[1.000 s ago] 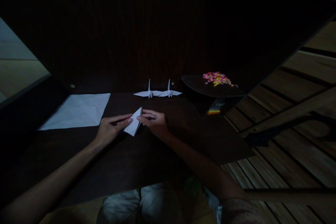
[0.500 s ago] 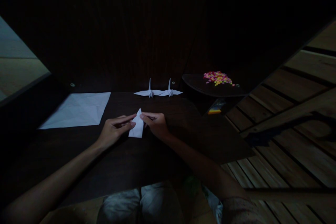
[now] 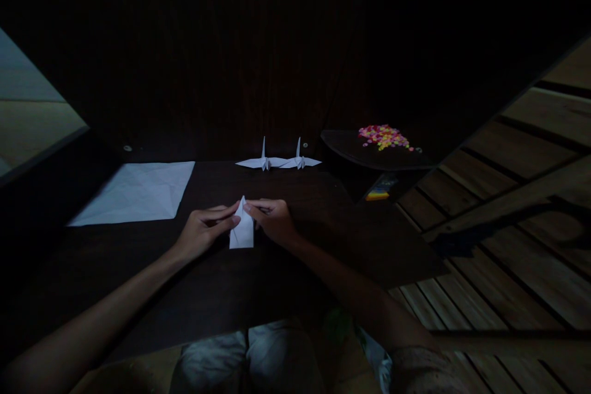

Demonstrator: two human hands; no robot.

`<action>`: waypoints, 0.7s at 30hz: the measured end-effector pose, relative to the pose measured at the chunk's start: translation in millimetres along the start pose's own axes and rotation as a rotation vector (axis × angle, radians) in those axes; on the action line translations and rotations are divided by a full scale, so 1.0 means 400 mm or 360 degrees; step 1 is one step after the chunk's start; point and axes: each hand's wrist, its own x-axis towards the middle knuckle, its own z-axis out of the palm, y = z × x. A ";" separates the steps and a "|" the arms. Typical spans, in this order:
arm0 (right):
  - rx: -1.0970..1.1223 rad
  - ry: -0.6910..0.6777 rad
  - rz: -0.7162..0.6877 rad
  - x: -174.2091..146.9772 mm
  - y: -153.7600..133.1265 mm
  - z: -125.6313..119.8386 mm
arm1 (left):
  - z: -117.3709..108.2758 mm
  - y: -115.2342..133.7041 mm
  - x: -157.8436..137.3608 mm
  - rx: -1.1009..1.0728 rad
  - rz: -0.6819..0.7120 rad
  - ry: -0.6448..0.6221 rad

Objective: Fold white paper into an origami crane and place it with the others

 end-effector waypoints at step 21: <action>0.0138 -0.0048 0.0117 -0.009 0.013 0.013 | 0.002 -0.010 0.000 -0.0010 0.0010 0.0396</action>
